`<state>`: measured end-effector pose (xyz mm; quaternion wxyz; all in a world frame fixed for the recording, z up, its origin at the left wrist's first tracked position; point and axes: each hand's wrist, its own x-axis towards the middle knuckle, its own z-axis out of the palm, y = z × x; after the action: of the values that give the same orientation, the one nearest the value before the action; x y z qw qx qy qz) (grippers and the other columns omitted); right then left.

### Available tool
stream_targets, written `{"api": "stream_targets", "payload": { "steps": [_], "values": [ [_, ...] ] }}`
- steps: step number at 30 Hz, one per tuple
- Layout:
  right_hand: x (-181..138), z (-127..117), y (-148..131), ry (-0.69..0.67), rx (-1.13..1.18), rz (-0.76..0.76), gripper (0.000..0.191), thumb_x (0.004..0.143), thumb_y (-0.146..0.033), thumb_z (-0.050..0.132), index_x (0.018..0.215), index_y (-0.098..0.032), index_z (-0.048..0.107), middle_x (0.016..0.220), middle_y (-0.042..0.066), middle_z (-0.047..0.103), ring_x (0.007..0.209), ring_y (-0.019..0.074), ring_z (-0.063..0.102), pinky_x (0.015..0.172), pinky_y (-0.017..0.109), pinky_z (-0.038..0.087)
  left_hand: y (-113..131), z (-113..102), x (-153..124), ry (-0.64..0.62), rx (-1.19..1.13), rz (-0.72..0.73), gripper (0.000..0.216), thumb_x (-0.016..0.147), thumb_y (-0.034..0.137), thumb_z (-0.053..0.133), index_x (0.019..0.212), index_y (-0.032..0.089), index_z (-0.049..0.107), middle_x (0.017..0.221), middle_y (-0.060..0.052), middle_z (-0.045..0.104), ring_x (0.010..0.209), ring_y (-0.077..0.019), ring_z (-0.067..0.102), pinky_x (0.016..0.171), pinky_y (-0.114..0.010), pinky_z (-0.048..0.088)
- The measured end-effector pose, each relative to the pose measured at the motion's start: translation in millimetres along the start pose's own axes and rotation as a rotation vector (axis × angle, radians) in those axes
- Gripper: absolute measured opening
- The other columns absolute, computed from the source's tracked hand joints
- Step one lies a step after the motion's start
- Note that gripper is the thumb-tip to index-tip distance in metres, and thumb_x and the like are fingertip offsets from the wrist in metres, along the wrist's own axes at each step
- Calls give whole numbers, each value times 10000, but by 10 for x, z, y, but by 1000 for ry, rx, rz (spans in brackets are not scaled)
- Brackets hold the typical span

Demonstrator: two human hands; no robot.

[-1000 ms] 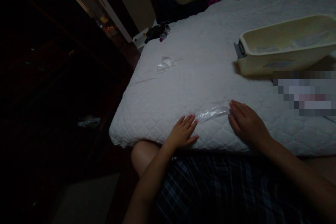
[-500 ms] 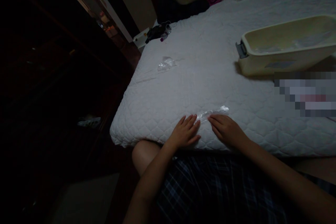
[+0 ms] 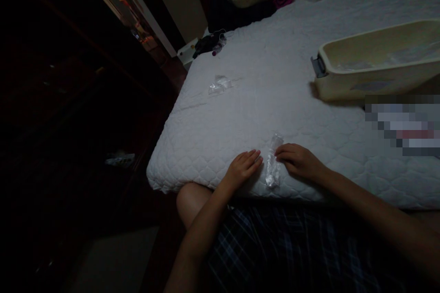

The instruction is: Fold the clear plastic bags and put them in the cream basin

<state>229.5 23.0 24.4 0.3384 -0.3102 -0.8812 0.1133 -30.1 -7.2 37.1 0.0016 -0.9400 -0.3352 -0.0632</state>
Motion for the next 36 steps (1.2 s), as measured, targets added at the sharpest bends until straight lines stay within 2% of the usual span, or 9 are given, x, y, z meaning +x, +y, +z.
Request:
{"api": "stream_targets", "payload": {
  "steps": [4,11,15,18,23,27,33,36],
  "values": [
    [-59,67,56,3,32,41,271,811,-137,482,866,-252,722,959,58,725,914,213,677,793,397,573,45,28,138,-21,7,62,429,985,169,254,1350,218,474,1479,-50,423,1410,-202,320,1116,-475,403],
    [-73,51,-5,15,-27,22,254,829,-140,491,891,-243,715,968,65,721,922,217,668,792,400,567,63,106,232,-51,63,120,328,964,156,412,1272,165,523,1412,-102,500,1371,-198,393,1121,-419,382],
    [-123,60,-56,106,-149,10,253,838,-168,527,1021,-204,697,1021,112,702,947,241,651,798,413,550,79,82,226,-30,105,135,317,976,168,386,1253,130,535,1396,-113,515,1352,-213,419,1115,-395,382],
    [-198,87,-67,142,-191,-5,293,840,-206,545,1102,-222,676,1027,108,700,940,245,650,796,412,544,99,73,228,-21,121,140,304,967,166,411,1233,107,546,1369,-149,531,1329,-229,449,1098,-397,397],
    [-207,111,-62,54,-168,-29,382,843,-214,519,1207,-249,628,1116,103,682,1003,259,638,828,437,534,123,86,219,29,150,140,291,961,163,413,1200,108,568,1292,-149,588,1274,-244,502,1078,-418,420],
    [-137,93,-68,4,-150,-42,370,826,-169,499,1163,-212,646,1084,109,693,995,251,643,824,430,539,114,107,205,64,119,114,313,983,181,350,1199,139,572,1241,-107,629,1235,-223,538,1055,-419,449],
    [-107,90,-52,-6,-123,-22,317,825,-173,495,1080,-230,675,1057,76,711,975,232,659,814,421,544,67,204,203,91,42,25,384,997,194,271,1306,172,498,1397,-87,519,1349,-207,427,1088,-447,432],
    [-101,90,-48,-18,-103,0,315,825,-179,494,1076,-227,679,1042,75,717,975,233,661,817,423,543,57,233,207,65,-15,-7,391,1002,211,254,1302,148,497,1391,-98,524,1343,-191,435,1110,-430,409]
  ]
}}
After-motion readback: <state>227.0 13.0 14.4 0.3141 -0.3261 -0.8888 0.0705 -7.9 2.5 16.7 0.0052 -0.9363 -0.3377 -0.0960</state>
